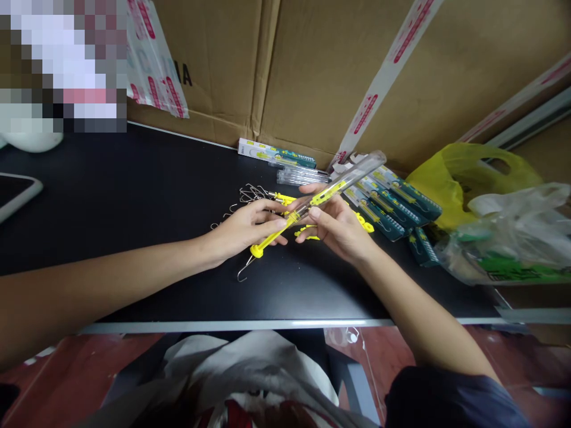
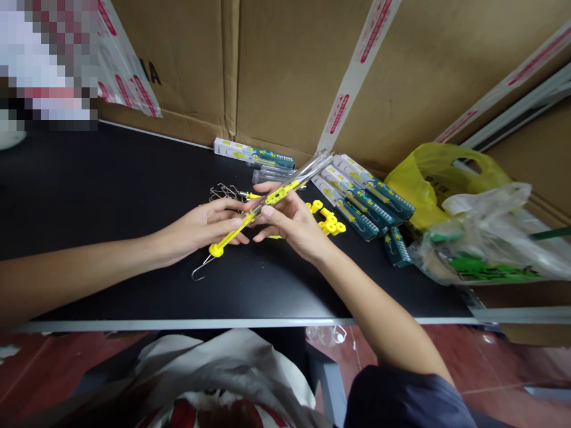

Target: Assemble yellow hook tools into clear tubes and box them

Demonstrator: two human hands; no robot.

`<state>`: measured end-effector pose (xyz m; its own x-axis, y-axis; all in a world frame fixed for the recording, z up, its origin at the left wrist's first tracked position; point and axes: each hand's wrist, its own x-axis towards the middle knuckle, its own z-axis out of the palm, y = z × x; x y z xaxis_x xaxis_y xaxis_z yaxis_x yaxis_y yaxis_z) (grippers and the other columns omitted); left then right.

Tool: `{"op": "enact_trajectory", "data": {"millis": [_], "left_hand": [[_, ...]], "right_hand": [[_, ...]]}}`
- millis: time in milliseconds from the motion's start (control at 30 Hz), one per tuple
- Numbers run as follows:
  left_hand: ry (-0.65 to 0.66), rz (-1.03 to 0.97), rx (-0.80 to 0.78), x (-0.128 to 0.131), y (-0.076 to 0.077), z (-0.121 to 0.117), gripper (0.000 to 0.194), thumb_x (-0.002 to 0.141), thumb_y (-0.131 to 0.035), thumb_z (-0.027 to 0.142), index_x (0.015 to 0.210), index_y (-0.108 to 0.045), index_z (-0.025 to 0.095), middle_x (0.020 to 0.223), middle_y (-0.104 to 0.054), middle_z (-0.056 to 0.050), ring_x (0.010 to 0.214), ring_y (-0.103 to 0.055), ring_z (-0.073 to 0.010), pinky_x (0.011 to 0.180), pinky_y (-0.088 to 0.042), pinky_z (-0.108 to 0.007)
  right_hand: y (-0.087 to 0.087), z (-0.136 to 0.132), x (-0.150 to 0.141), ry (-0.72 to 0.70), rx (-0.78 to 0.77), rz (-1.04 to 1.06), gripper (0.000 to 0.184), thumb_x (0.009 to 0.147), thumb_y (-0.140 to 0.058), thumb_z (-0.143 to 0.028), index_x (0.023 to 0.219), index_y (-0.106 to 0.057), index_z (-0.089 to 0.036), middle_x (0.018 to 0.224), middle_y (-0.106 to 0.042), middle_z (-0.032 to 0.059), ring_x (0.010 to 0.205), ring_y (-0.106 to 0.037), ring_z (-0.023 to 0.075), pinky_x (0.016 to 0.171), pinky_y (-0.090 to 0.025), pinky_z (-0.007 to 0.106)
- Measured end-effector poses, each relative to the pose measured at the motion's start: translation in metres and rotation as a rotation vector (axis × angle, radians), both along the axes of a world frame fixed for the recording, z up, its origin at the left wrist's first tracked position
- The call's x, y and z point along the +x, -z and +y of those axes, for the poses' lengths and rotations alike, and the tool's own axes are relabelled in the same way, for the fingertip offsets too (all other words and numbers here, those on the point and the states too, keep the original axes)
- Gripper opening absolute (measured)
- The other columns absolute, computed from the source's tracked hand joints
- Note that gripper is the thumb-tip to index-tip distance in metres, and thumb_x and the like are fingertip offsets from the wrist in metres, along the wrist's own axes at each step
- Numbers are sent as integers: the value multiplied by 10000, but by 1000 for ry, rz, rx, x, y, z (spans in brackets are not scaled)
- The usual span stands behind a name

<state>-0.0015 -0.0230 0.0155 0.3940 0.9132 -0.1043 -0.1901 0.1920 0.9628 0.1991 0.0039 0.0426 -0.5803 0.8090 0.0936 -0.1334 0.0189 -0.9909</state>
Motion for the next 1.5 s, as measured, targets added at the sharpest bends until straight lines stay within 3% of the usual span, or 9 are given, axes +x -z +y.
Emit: {"op": "enact_trajectory", "data": {"millis": [133,300,433,600,800,1033,1133,1267,1500], "left_hand": [[-7,-7,-90,1,-4,-2,319,879,-619,388,1100,-582,160,993,-733,-102,869,-717,-181,820,-516,-307],[-25,-37,-196,2,-8,-3,210,900,-566,327,1009,-587,149,876,-755,-94,847,-718,-178,876,-505,-333],[2,-39,-110,0,-2,-2,201,861,-635,317,949,-578,146,810,-733,-51,842,-702,-165,914,-499,-364],[7,16,-28,-3,1,0,238,853,-647,384,876,-601,151,755,-703,-13,749,-681,-125,823,-527,-313],[-52,21,6,-1,0,0,319,746,-758,324,943,-557,174,701,-684,14,683,-674,-129,724,-554,-300],[-216,251,367,-5,0,0,193,775,-712,289,880,-612,162,633,-551,48,552,-576,-88,585,-483,-225],[-274,350,473,-8,-2,-2,180,795,-699,301,907,-648,171,613,-484,58,541,-543,-81,570,-449,-219],[-326,395,497,-9,-4,-3,207,785,-712,325,915,-664,171,590,-453,64,505,-523,-80,536,-443,-216],[-378,397,507,-11,-6,1,176,768,-720,321,814,-675,157,544,-479,51,472,-511,-82,489,-444,-203]], "right_hand": [[-13,5,8,113,40,-5,398,799,-724,-345,1140,-534,-267,1074,-697,18,814,-712,140,603,-612,221],[-25,14,22,229,86,19,385,773,-735,-351,1100,-542,-288,1015,-703,-15,849,-718,154,578,-598,210],[-28,18,27,296,77,-7,376,768,-724,-364,1095,-547,-307,1009,-702,-28,854,-717,154,568,-593,215],[-28,18,27,280,63,-2,369,768,-722,-362,1094,-558,-308,1008,-703,-29,862,-720,160,558,-591,219],[-28,21,29,302,62,-1,387,760,-724,-372,1105,-561,-308,1014,-704,-26,862,-720,170,551,-591,225],[-21,21,25,305,56,-19,396,757,-728,-408,1105,-565,-309,1074,-707,-12,920,-713,183,567,-590,231],[-20,19,22,310,40,12,366,745,-741,-393,1058,-572,-309,1046,-713,-28,843,-713,150,577,-588,222],[-19,18,20,342,37,45,349,725,-760,-383,1008,-572,-305,1006,-716,-47,754,-695,122,599,-600,232],[-16,19,20,320,37,64,354,735,-753,-380,1025,-559,-320,992,-711,-64,810,-703,114,657,-613,229]]}}
